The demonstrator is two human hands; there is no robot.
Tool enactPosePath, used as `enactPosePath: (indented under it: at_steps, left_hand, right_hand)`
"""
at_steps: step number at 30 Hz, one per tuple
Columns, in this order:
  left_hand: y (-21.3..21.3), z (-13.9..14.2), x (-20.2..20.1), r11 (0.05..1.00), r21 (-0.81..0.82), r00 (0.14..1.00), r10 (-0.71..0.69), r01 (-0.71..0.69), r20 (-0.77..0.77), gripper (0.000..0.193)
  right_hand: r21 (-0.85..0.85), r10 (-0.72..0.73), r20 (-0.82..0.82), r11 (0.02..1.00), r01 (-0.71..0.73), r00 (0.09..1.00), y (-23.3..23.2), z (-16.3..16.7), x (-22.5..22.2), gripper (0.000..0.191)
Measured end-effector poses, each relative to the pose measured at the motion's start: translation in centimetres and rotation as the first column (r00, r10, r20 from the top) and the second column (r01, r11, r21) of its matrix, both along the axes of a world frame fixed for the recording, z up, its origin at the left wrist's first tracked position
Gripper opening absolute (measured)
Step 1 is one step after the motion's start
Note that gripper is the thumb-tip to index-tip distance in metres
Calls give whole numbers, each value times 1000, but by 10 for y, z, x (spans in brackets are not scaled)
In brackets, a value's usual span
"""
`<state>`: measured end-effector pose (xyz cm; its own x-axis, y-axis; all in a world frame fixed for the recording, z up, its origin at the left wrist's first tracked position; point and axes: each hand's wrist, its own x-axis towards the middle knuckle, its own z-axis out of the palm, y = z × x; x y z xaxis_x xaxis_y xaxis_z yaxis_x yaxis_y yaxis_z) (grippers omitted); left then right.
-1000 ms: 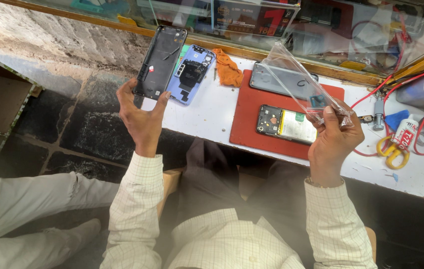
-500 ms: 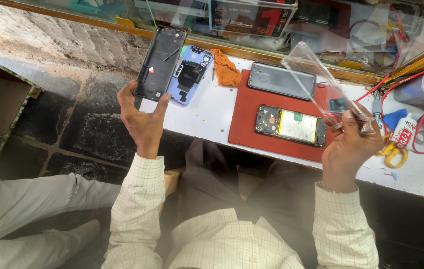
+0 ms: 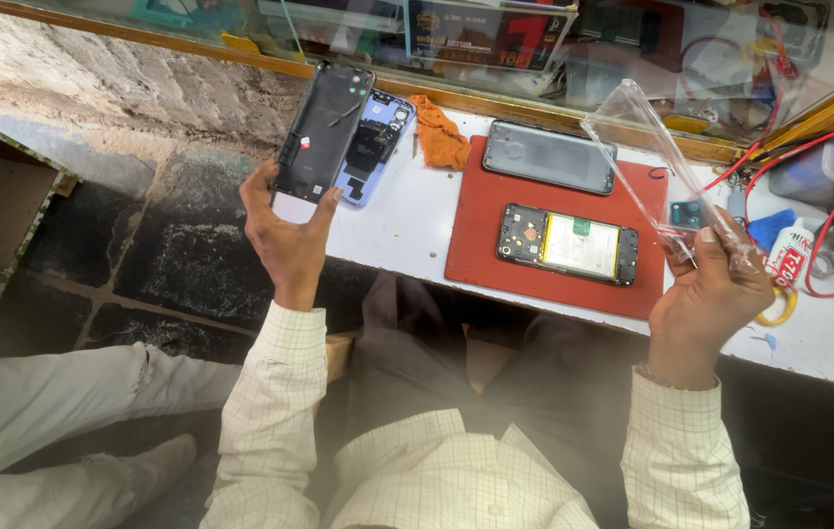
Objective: The person handles a smartphone at a repair bench, opens its back cover, and works on the exposed internals including the battery and screen assembly. They peel a protective film from a screen panel, align it with the phone body, and press the assembly together by hand.
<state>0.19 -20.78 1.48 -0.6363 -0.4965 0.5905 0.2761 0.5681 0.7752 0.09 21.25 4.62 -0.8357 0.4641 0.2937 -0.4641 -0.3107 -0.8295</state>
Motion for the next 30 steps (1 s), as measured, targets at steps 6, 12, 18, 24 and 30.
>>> enactPosePath:
  at_steps: [6,12,18,24,30]
  left_hand:
    - [9,-8,-3,999,-42,995,15,-11,99,76]
    - [14,-16,-7,993,-120,986,39,-19,161,78]
    - [15,-19,-12,965,-261,969,96,-35,228,76]
    - [22,-10,-3,929,-365,987,106,-54,124,79]
    - [83,-3,15,882,249,880,-446,400,165,49]
  right_hand:
    - [-35,69,-25,997,-70,997,-9,-9,-3,22]
    - [-282,342,58,907,-313,938,-18,-19,-12,18]
    - [-361,519,72,810,-462,852,-33,-20,-13,15]
    - [-409,581,204,782,-471,788,-59,-17,-7,28]
    - [-374,621,200,763,-527,758,-85,-11,-3,32]
